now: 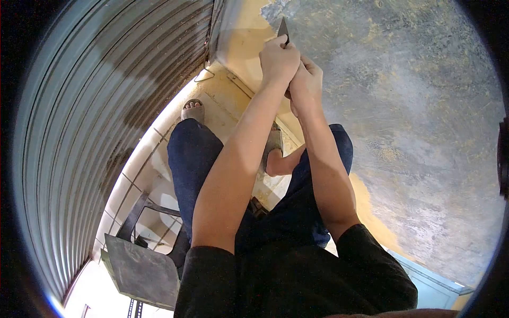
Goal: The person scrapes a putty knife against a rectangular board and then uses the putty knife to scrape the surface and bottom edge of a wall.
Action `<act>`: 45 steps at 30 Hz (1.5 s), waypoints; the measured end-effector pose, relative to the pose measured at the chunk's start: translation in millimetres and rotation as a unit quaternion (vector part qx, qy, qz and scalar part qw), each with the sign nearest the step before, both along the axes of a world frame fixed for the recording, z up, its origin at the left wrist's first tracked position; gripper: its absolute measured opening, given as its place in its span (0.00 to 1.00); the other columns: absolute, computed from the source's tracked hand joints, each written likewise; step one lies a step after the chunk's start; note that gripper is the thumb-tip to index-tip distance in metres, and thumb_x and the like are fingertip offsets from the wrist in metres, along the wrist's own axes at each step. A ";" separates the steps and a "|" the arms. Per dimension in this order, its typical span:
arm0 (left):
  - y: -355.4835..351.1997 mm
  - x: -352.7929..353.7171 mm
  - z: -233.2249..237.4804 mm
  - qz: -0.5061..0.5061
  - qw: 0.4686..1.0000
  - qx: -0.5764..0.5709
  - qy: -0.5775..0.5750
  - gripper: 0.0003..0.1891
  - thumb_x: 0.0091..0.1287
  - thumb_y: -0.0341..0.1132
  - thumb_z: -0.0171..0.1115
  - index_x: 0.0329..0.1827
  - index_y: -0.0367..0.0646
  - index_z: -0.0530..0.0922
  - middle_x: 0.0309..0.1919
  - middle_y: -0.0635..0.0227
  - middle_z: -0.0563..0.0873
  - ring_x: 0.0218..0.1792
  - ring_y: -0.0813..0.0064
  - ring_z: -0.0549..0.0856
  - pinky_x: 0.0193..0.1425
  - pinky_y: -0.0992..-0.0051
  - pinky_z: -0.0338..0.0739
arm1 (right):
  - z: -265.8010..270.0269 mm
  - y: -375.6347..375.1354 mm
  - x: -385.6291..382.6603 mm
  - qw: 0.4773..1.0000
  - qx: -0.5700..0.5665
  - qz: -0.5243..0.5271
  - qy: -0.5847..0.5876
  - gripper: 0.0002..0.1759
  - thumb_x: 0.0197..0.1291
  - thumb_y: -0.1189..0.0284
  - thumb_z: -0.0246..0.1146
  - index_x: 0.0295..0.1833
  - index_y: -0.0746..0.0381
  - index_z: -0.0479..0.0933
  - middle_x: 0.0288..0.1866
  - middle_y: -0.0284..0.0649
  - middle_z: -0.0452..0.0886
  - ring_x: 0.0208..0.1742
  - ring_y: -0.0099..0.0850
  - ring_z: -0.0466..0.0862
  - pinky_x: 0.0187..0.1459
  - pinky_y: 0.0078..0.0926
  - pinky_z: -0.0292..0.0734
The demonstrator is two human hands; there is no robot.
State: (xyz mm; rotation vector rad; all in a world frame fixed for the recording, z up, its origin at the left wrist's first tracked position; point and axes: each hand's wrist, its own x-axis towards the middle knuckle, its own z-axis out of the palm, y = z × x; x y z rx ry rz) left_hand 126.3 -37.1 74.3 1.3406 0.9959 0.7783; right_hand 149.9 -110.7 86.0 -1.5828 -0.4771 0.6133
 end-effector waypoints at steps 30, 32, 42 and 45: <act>5.3 11.5 -15.8 0.021 0.997 0.070 -0.032 0.12 0.60 0.33 0.58 0.41 0.36 0.83 0.35 0.49 0.86 0.41 0.49 0.84 0.51 0.61 0.76 | -1.8 2.3 -2.6 1.000 0.019 -0.005 0.009 0.18 0.68 0.69 0.53 0.50 0.73 0.80 0.24 0.32 0.75 0.20 0.17 0.69 0.20 0.21 0.61; 5.9 16.6 -24.7 0.045 0.994 0.079 -0.058 0.10 0.60 0.33 0.57 0.35 0.36 0.81 0.33 0.48 0.85 0.39 0.49 0.84 0.50 0.60 0.76 | -4.8 3.5 -2.5 0.999 0.032 -0.008 0.015 0.19 0.68 0.69 0.53 0.50 0.73 0.80 0.23 0.32 0.75 0.20 0.17 0.69 0.20 0.21 0.61; 4.4 5.3 -10.4 0.010 0.997 0.063 -0.044 0.09 0.59 0.33 0.56 0.28 0.35 0.76 0.30 0.47 0.83 0.37 0.45 0.82 0.45 0.56 0.76 | -3.3 4.5 -5.2 0.998 0.054 -0.020 0.040 0.16 0.67 0.70 0.53 0.42 0.73 0.80 0.22 0.34 0.75 0.17 0.19 0.69 0.17 0.21 0.60; 5.4 10.8 -12.1 0.018 0.995 0.083 -0.050 0.08 0.59 0.32 0.56 0.27 0.35 0.76 0.30 0.46 0.83 0.36 0.44 0.82 0.44 0.56 0.76 | 1.8 3.3 -1.4 0.998 0.048 -0.009 0.026 0.16 0.67 0.71 0.52 0.42 0.73 0.80 0.22 0.34 0.75 0.17 0.19 0.70 0.17 0.21 0.60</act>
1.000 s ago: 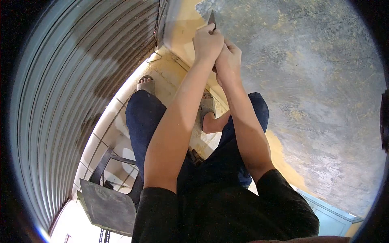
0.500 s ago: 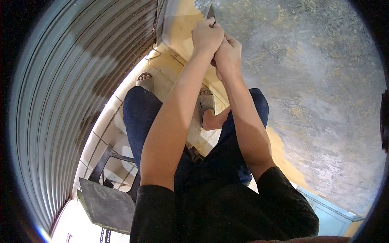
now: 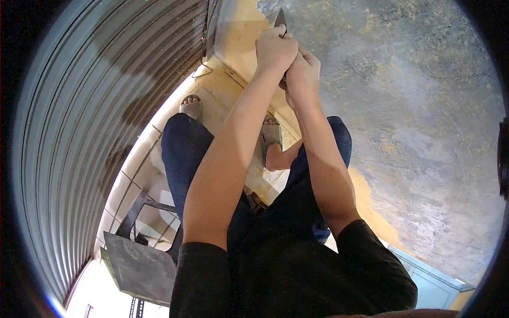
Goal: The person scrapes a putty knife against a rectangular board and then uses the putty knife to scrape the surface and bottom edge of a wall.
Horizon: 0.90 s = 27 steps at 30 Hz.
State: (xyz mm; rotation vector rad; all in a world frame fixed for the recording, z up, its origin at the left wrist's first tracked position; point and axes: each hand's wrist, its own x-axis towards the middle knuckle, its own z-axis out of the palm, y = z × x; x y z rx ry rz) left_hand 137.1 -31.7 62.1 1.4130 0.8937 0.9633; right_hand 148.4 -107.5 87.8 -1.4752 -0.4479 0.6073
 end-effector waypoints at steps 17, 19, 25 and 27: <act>-9.9 3.7 -18.7 0.001 0.998 -0.037 0.053 0.12 0.59 0.35 0.59 0.35 0.34 0.84 0.31 0.55 0.87 0.34 0.66 0.86 0.40 0.68 0.76 | -10.4 -9.4 8.7 0.998 -0.054 0.017 -0.032 0.18 0.65 0.71 0.51 0.47 0.74 0.81 0.22 0.36 0.77 0.17 0.21 0.71 0.16 0.24 0.62; -20.8 9.4 -37.5 0.006 0.987 -0.140 0.081 0.12 0.57 0.36 0.60 0.31 0.35 0.84 0.30 0.54 0.87 0.34 0.63 0.87 0.41 0.66 0.77 | -14.5 -19.2 11.5 0.983 -0.175 0.016 -0.051 0.20 0.64 0.70 0.51 0.49 0.75 0.80 0.24 0.39 0.79 0.21 0.24 0.75 0.21 0.26 0.67; -31.3 14.6 -53.0 0.023 0.983 -0.166 0.074 0.12 0.53 0.37 0.61 0.28 0.35 0.84 0.29 0.51 0.87 0.34 0.59 0.87 0.44 0.63 0.79 | -34.0 -22.7 13.8 0.985 -0.161 -0.014 -0.059 0.16 0.65 0.70 0.53 0.47 0.72 0.78 0.18 0.30 0.71 0.12 0.17 0.64 0.13 0.21 0.52; -29.6 14.7 -52.4 0.031 0.984 -0.158 0.080 0.12 0.53 0.37 0.61 0.28 0.35 0.84 0.29 0.51 0.87 0.34 0.59 0.87 0.43 0.64 0.79 | -33.7 -22.2 14.5 0.983 -0.174 -0.015 -0.062 0.19 0.63 0.70 0.52 0.48 0.75 0.79 0.24 0.40 0.77 0.22 0.24 0.73 0.24 0.25 0.64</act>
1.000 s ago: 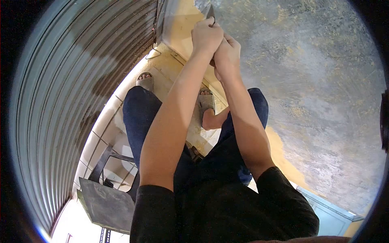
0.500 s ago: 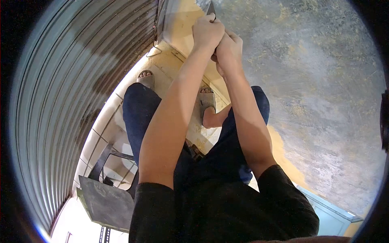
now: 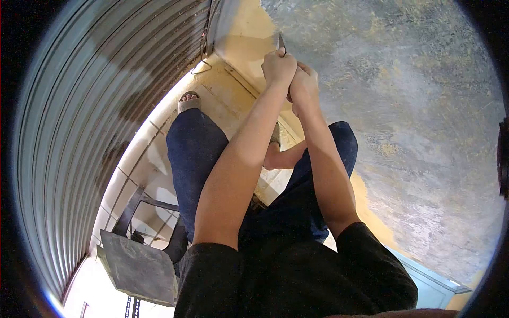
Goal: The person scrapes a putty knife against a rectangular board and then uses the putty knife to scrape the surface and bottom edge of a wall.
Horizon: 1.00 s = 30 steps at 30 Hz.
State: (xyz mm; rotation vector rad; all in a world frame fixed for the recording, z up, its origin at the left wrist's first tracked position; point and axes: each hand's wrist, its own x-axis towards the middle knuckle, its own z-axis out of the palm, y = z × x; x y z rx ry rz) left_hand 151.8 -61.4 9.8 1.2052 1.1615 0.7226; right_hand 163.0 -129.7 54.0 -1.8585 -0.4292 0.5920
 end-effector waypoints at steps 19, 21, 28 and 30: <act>30.4 -15.9 -2.4 -0.055 0.997 0.039 -0.044 0.09 0.55 0.33 0.54 0.24 0.36 0.76 0.30 0.45 0.83 0.34 0.48 0.83 0.44 0.58 0.76 | -23.5 27.4 -10.9 0.997 0.066 -0.007 -0.032 0.19 0.65 0.68 0.54 0.50 0.74 0.78 0.24 0.37 0.76 0.19 0.22 0.71 0.20 0.24 0.60; 26.6 -14.7 1.5 -0.067 0.996 0.062 -0.017 0.09 0.55 0.34 0.55 0.23 0.36 0.76 0.29 0.46 0.83 0.34 0.48 0.83 0.43 0.58 0.76 | -8.9 21.8 -18.8 0.998 0.061 -0.020 -0.010 0.20 0.64 0.69 0.52 0.50 0.75 0.78 0.27 0.43 0.79 0.25 0.27 0.75 0.27 0.27 0.66; 40.0 -14.4 -18.7 -0.120 0.988 0.096 0.020 0.10 0.55 0.38 0.62 0.29 0.38 0.81 0.25 0.62 0.85 0.28 0.73 0.81 0.37 0.69 0.75 | -18.3 23.4 -25.5 0.999 0.019 -0.023 -0.045 0.24 0.61 0.68 0.50 0.52 0.77 0.78 0.35 0.56 0.84 0.36 0.41 0.83 0.43 0.36 0.76; 37.6 -15.5 -20.1 -0.090 0.993 0.071 -0.009 0.11 0.55 0.37 0.60 0.35 0.41 0.84 0.31 0.58 0.86 0.36 0.64 0.84 0.44 0.67 0.77 | -22.9 27.1 -27.3 0.997 0.010 -0.026 -0.070 0.24 0.61 0.68 0.50 0.52 0.76 0.78 0.35 0.57 0.84 0.35 0.44 0.84 0.43 0.37 0.76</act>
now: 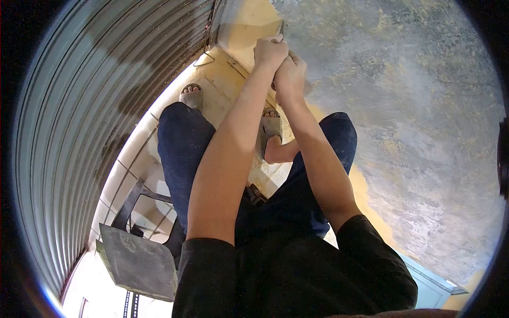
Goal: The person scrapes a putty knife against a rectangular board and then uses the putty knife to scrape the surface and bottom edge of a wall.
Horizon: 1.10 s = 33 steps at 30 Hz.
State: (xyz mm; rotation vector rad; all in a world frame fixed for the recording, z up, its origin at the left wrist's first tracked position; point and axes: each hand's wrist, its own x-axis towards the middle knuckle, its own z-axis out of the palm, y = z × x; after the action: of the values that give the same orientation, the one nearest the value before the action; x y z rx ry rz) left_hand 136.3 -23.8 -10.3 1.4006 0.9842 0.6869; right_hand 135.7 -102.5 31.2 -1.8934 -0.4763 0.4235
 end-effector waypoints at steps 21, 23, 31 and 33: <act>-9.6 -0.9 16.7 0.052 0.998 -0.034 -0.014 0.10 0.54 0.34 0.58 0.21 0.38 0.71 0.22 0.56 0.80 0.28 0.59 0.79 0.39 0.62 0.74 | -12.7 2.1 15.0 0.995 0.089 0.018 0.037 0.15 0.65 0.69 0.53 0.44 0.71 0.79 0.19 0.32 0.71 0.13 0.20 0.66 0.13 0.24 0.55; -9.6 -0.2 20.9 0.065 0.997 -0.040 -0.023 0.11 0.54 0.34 0.58 0.20 0.37 0.69 0.21 0.56 0.79 0.26 0.60 0.77 0.38 0.62 0.72 | -3.9 -2.4 10.9 0.993 0.108 0.015 0.034 0.16 0.65 0.70 0.53 0.44 0.72 0.79 0.19 0.32 0.71 0.13 0.20 0.66 0.13 0.24 0.55; -3.4 -1.8 13.8 0.034 0.998 -0.051 -0.001 0.09 0.57 0.36 0.60 0.29 0.39 0.80 0.27 0.56 0.85 0.35 0.58 0.84 0.46 0.63 0.77 | -2.8 3.5 9.4 0.999 0.035 0.001 0.014 0.22 0.60 0.70 0.50 0.51 0.75 0.80 0.34 0.57 0.84 0.38 0.38 0.84 0.43 0.33 0.76; -10.7 7.6 6.7 0.067 0.997 -0.002 -0.036 0.08 0.57 0.36 0.60 0.29 0.40 0.80 0.27 0.55 0.85 0.34 0.58 0.84 0.45 0.64 0.77 | -2.5 -1.8 9.2 0.997 0.071 -0.004 0.036 0.18 0.63 0.70 0.52 0.48 0.73 0.79 0.26 0.44 0.77 0.25 0.29 0.74 0.28 0.28 0.64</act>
State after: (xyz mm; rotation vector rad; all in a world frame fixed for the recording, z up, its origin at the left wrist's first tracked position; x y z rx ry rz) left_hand 143.9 -34.4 -3.6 1.3061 1.0272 0.8286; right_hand 144.9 -104.4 28.7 -1.7373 -0.4397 0.4405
